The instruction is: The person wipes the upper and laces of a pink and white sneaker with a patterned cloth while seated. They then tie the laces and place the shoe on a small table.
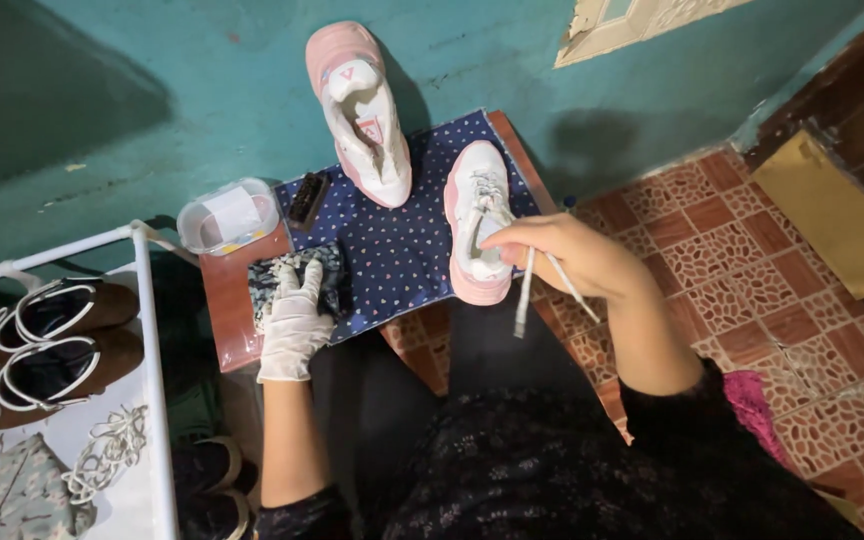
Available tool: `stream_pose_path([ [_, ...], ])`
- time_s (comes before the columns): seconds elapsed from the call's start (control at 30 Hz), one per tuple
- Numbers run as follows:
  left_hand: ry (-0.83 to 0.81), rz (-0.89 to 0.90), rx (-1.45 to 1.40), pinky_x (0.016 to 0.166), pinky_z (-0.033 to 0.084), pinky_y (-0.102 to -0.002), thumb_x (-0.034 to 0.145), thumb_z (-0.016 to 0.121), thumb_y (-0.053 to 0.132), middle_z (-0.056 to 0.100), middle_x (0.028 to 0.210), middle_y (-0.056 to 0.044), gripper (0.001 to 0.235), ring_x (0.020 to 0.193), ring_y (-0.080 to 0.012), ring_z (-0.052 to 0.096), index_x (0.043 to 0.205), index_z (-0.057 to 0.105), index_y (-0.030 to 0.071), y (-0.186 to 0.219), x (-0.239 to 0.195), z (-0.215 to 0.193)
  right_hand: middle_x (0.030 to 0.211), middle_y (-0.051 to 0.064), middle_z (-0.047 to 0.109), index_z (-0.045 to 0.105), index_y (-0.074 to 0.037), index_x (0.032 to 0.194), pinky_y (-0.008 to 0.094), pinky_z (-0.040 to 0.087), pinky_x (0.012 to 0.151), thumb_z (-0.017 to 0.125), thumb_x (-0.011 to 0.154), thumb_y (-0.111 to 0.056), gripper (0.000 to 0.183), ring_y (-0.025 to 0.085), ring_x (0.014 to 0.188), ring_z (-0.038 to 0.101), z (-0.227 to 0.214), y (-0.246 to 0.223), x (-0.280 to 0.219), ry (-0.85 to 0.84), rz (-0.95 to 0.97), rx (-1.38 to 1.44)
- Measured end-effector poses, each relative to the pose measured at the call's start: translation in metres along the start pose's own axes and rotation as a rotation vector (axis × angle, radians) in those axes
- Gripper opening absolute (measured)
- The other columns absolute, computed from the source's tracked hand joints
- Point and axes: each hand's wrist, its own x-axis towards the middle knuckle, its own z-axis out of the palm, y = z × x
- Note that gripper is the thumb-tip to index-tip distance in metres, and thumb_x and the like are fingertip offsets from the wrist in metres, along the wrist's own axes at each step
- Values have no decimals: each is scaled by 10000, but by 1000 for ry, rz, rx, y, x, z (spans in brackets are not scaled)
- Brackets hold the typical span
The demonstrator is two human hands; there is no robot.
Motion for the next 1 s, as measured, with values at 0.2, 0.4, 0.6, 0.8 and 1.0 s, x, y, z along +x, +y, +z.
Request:
stream_pose_path([
  [0.2,-125,-10,71,1229,260,-512,715,846,349,136,1713,-110,1098,1546,-377,220,1623,232,415,13,-17,-43,859,131,724,748,-47,1177,363,591,676,601,1009,-146,244,252,739,714,-18,4,-1,60,-131,13],
  [0.4,117,165,-146,1102,470,-474,713,861,459,486,1459,-125,905,1369,-367,506,1518,477,304,39,-29,-62,674,61,625,700,43,1205,311,534,639,529,1057,-103,269,176,592,577,-60,5,-1,188,-252,-44],
  [0.6,520,843,-605,1147,418,-505,858,818,295,552,1467,-221,757,1378,-383,499,1518,492,118,141,-13,-39,613,23,588,714,44,1179,279,502,608,521,1058,-117,279,139,550,526,-33,-34,-6,286,-194,15],
  [0.8,574,1252,-708,991,470,-446,966,438,421,576,1238,-111,437,1128,-311,564,1286,523,136,207,-30,-12,879,206,680,681,-39,1271,481,592,618,702,933,-304,431,380,710,686,-18,-79,-26,-419,-361,98],
  [1.0,275,1400,-691,706,456,-403,870,525,-90,568,819,-27,221,725,-271,541,904,567,125,186,-58,21,1189,72,686,571,-83,1332,127,609,606,530,1058,-114,278,40,698,629,-41,29,-55,-333,-336,469],
])
